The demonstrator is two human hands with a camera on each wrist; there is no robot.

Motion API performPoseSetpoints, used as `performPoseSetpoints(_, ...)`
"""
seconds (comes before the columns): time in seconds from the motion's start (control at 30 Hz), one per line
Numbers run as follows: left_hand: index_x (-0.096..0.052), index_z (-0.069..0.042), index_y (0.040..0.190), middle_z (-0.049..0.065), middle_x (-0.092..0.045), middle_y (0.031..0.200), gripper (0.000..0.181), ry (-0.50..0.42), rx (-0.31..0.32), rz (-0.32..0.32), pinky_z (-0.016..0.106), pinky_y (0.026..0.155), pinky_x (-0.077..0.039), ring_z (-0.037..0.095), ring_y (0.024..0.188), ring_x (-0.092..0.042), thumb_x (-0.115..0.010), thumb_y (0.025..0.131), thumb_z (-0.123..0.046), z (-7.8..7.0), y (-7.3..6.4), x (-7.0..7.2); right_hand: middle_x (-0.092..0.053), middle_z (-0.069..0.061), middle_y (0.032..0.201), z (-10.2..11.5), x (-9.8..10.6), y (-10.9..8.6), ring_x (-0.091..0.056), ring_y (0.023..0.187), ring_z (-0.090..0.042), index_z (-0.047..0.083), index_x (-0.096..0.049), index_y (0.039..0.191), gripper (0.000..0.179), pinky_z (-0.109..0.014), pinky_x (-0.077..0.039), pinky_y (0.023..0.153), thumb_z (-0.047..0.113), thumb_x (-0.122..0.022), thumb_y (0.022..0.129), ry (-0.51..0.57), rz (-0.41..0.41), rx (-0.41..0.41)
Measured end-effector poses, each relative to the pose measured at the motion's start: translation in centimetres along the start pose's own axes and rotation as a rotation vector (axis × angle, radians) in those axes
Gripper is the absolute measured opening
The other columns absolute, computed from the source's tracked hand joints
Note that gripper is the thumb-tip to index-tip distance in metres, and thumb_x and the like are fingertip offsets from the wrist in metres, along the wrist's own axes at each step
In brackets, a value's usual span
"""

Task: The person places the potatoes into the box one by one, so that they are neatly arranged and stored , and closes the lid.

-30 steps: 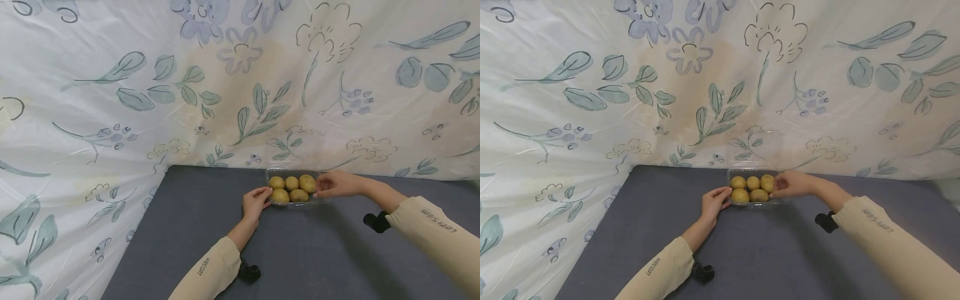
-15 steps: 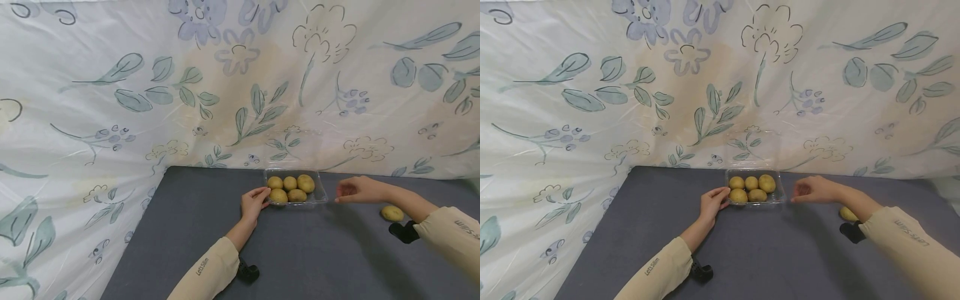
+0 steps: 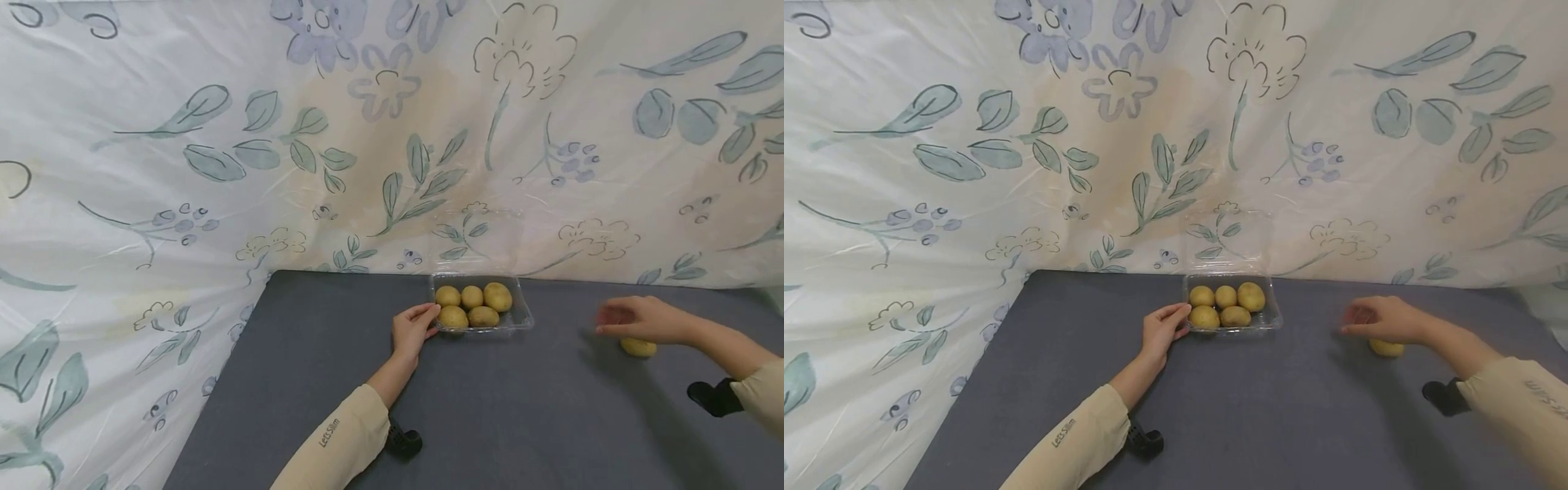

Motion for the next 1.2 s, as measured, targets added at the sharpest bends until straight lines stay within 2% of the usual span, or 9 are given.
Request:
performPoseSetpoints(0.23, -0.066, 0.009, 0.101, 0.013, -0.069, 0.094, 0.025, 0.013, -0.001, 0.002, 0.034, 0.071, -0.057, 0.009, 0.078, -0.062, -0.068, 0.083, -0.009, -1.9, -1.5, -0.1, -0.065, -0.008, 0.093, -2.9, 0.3, -0.9, -0.061, 0.084, -0.023, -0.006, -0.059, 0.106, 0.044, -0.04, -0.053, 0.068, 0.033, -0.064, 0.086, -0.031, -0.011, -0.1)
performPoseSetpoints(0.47, -0.066, 0.009, 0.102, 0.012, -0.069, 0.094, 0.026, 0.008, -0.006, 0.008, 0.034, 0.071, -0.057, 0.008, 0.077, -0.062, -0.068, 0.083, -0.009, -2.4, -1.9, -0.3, -0.064, -0.012, 0.094, -4.8, -0.1, -1.4, -0.06, 0.087, -0.032, -0.007, -0.059, 0.102, 0.044, -0.047, -0.052, 0.071, 0.029, -0.07, 0.08, -0.06, -0.011, -0.088)
performPoseSetpoints(0.6, -0.066, 0.009, 0.102, 0.013, -0.069, 0.094, 0.026, 0.02, -0.003, 0.005, 0.035, 0.071, -0.057, 0.01, 0.078, -0.062, -0.067, 0.083, -0.009, -2.1, -1.6, -0.2, -0.064, -0.009, 0.093, -5.6, -0.9, -1.5, -0.059, 0.087, -0.031, -0.003, -0.061, 0.1, 0.041, -0.048, -0.051, 0.072, 0.025, -0.075, 0.074, -0.061, -0.017, -0.065)
performPoseSetpoints(0.87, -0.069, 0.004, 0.1, 0.011, -0.07, 0.093, 0.025, -0.001, 0.004, -0.008, 0.031, 0.065, -0.058, 0.008, 0.076, -0.062, -0.071, 0.081, -0.013, 0.5, 0.5, 0.1, -0.062, -0.006, 0.088, -5.9, -1.4, -1.4, -0.059, 0.081, -0.026, 0.003, -0.06, 0.094, 0.032, -0.043, -0.052, 0.065, 0.015, -0.077, 0.069, -0.097, -0.082, -0.012)
performPoseSetpoints(1.03, -0.07, 0.001, 0.098, 0.008, -0.07, 0.092, 0.025, 0.009, -0.008, -0.017, 0.027, 0.063, -0.057, 0.007, 0.076, -0.062, -0.072, 0.08, -0.016, 0.7, 0.6, 0.1, -0.06, -0.009, 0.084, -5.5, -1.2, -1.6, -0.058, 0.077, -0.026, 0.006, -0.058, 0.09, 0.029, -0.039, -0.05, 0.06, 0.01, -0.076, 0.068, -0.149, -0.163, 0.03)
performPoseSetpoints(1.2, -0.071, -0.001, 0.097, 0.007, -0.07, 0.091, 0.023, 0.014, -0.012, -0.019, 0.026, 0.062, -0.057, 0.008, 0.076, -0.063, -0.072, 0.08, -0.017, 0.7, 0.5, 0.1, -0.058, -0.015, 0.084, -5.5, -1.1, -1.5, -0.057, 0.075, -0.03, 0.006, -0.056, 0.09, 0.028, -0.04, -0.048, 0.058, 0.005, -0.074, 0.069, -0.16, -0.182, 0.016)
Point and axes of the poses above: each hand's wrist, its own y-axis towards the middle knuckle, its own x-axis out of the back of the hand, z = x × y, the point moved 10 cm from there along y, towards the middle knuckle
